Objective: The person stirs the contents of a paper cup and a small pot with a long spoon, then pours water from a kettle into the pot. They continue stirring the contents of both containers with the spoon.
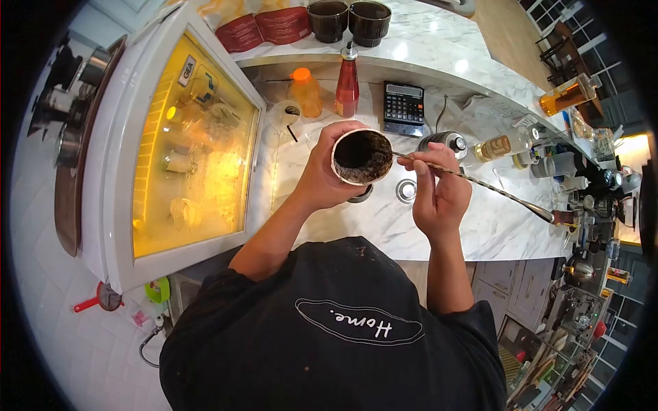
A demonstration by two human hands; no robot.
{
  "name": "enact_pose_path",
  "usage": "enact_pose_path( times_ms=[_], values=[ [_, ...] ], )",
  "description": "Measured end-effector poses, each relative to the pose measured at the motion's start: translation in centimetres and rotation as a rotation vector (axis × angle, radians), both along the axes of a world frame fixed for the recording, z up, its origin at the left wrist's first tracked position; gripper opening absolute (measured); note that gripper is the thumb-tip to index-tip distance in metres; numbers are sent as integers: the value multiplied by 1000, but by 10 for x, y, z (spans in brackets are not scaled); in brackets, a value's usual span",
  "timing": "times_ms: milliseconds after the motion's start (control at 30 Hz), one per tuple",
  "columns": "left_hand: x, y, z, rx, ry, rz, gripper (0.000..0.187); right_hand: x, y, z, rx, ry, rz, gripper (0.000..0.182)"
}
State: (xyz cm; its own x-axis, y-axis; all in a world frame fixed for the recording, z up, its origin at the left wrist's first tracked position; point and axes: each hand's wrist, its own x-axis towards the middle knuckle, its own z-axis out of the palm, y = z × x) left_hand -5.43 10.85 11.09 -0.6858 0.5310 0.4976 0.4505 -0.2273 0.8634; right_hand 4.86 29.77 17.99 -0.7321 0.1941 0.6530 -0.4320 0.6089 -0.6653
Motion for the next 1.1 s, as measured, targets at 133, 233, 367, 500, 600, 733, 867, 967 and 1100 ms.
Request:
enact_pose_path(
  times_ms=[133, 233, 367, 500, 600, 733, 867, 967, 1100],
  values=[
    [25, -13, 8, 62, -46, 37, 94, 23, -17, 6, 3, 9, 2, 5],
    [38, -20, 10, 80, -33, 51, 94, 39, -29, 8, -28, 11, 16, 7],
    [50, -26, 8, 107, 8, 43, 94, 59, -40, 11, -28, 2, 23, 8],
    [59, -30, 11, 109, 53, 39, 93, 70, -46, 16, -30, 35, 4, 8],
    [66, -35, 16, 128, 57, 32, 92, 74, -52, 17, 1, 34, 10, 8],
    [71, -47, 18, 79, 105, 39, 95, 82, -59, 21, 36, 4, 75, 8],
    [79, -53, 18, 109, 86, 85, 92, 90, -60, 20, 46, -16, 87, 9],
    [82, -59, 20, 109, 140, 105, 92, 90, -62, 20, 5, 15, 59, 10],
    [83, -66, 24, 100, 210, 142, 92, 88, -70, 17, 27, 29, 79, 13]
  ],
)
